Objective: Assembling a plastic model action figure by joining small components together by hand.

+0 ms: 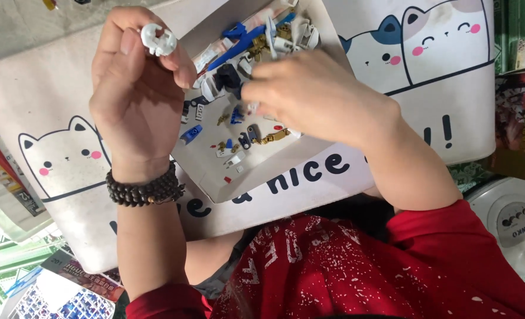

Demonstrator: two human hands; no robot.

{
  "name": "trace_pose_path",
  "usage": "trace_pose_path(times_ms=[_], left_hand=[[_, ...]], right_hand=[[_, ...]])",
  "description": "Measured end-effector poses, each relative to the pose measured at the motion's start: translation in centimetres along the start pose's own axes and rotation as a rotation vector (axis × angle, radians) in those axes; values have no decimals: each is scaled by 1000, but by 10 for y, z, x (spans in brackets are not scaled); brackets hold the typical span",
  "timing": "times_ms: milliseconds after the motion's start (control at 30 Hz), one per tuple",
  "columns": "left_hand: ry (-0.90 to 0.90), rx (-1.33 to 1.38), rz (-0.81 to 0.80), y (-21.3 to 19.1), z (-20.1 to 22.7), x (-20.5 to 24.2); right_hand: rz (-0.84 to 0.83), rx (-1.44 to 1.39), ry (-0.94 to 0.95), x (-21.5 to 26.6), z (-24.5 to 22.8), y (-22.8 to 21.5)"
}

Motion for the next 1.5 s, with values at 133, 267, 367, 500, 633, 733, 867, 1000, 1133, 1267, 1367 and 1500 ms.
trace_pose_path(times_ms=[133,267,367,500,633,733,867,1000,1133,1267,1367,1500], left_hand=[[-16,17,46,-2,0,0],[-31,76,63,-1,-1,1],[-29,77,57,0,-1,-1],[-23,97,62,0,-2,-1],[-33,114,72,-2,-2,-1],[-32,81,66,-3,-4,1],[-28,59,48,0,-3,0],[-30,74,53,-1,-3,1],[-8,27,37,2,-2,0],[-10,23,51,1,-1,0],[-5,15,34,4,1,0],[22,-66,-24,12,3,-1]], right_hand=[[-57,-4,31,2,-8,-8],[-361,95,108,6,-15,12],[-336,99,121,4,-15,15],[-313,38,52,1,-18,22],[-311,33,-11,1,-22,21],[-264,-15,-29,1,-17,18],[-133,-76,-67,2,-15,2],[-71,-238,-113,3,-13,-7],[229,-684,-227,15,-18,-50],[326,-964,-220,18,-9,-59],[366,-1043,-259,18,-8,-57],[555,-958,-395,26,-9,-65]])
Point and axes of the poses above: each hand's wrist, its own x-axis away from the middle knuckle, its own y-axis out of the palm, z = x × y, the point moved 6 cm from there along -x, towards the middle knuckle, and after that the axes turned 12 degrees about y, right-handed, at the moved point
